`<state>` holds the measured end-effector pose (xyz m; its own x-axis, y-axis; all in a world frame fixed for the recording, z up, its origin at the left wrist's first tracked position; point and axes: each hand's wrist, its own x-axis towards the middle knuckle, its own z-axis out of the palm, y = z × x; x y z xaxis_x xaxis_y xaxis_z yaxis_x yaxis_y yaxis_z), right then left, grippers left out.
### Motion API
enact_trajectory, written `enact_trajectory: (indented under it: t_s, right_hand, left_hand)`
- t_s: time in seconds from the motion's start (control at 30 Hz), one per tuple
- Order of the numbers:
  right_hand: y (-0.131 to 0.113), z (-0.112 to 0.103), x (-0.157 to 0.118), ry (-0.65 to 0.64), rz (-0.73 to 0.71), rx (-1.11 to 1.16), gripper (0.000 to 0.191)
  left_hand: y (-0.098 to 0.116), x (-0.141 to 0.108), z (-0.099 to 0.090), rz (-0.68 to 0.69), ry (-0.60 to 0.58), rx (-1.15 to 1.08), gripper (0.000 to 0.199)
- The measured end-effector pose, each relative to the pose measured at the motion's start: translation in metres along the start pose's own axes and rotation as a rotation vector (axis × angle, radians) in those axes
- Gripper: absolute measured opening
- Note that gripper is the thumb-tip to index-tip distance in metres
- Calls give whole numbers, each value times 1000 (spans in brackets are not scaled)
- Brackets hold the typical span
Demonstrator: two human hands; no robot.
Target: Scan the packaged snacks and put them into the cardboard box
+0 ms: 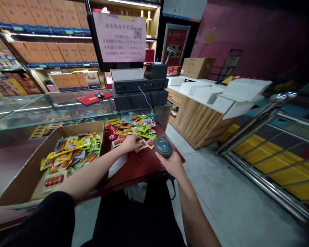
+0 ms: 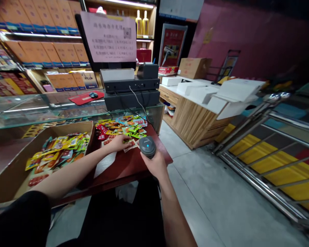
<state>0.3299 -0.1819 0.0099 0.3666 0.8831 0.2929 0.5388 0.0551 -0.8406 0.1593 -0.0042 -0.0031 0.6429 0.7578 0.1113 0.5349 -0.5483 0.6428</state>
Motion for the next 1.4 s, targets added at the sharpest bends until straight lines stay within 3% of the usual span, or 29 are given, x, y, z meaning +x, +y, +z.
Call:
enact_trajectory:
  t_s: [0.17,0.37,0.5,0.6,0.77,0.93,1.1,1.2,1.4]
  right_hand:
    - [2,9,-1,-47,31,16,31]
    - [2,14,-2,-30,33,22,33]
    - [-1,15,-4,-30,37,17,35]
    - [-3,15,-5,-28,43,15,36]
    - [-3,18,-7,-52,39,23,35]
    - [-5,18,-9,-64,23,22,36]
    - [-10,21,-12,-110,20,13,37]
    - [-13,25,-14,-112,22,-4,36]
    - [-13,31,-13,-101,25,-29,36]
  left_hand:
    - [1,-10,1,43,-6,155,44]
    - [6,-13,1,-8,6,111,10]
    - [5,-9,-14,-133,83,-6,9]
    - [2,-4,-26,-300,100,-322,11]
    - [2,-1,-36,-507,-96,-1115,20]
    - [6,0,-42,-615,-144,-1413,18]
    - [5,1,-37,-679,-38,-1316,11]
    - [3,0,-32,-625,21,-1200,21]
    - [2,-3,-27,-538,39,-1202,39]
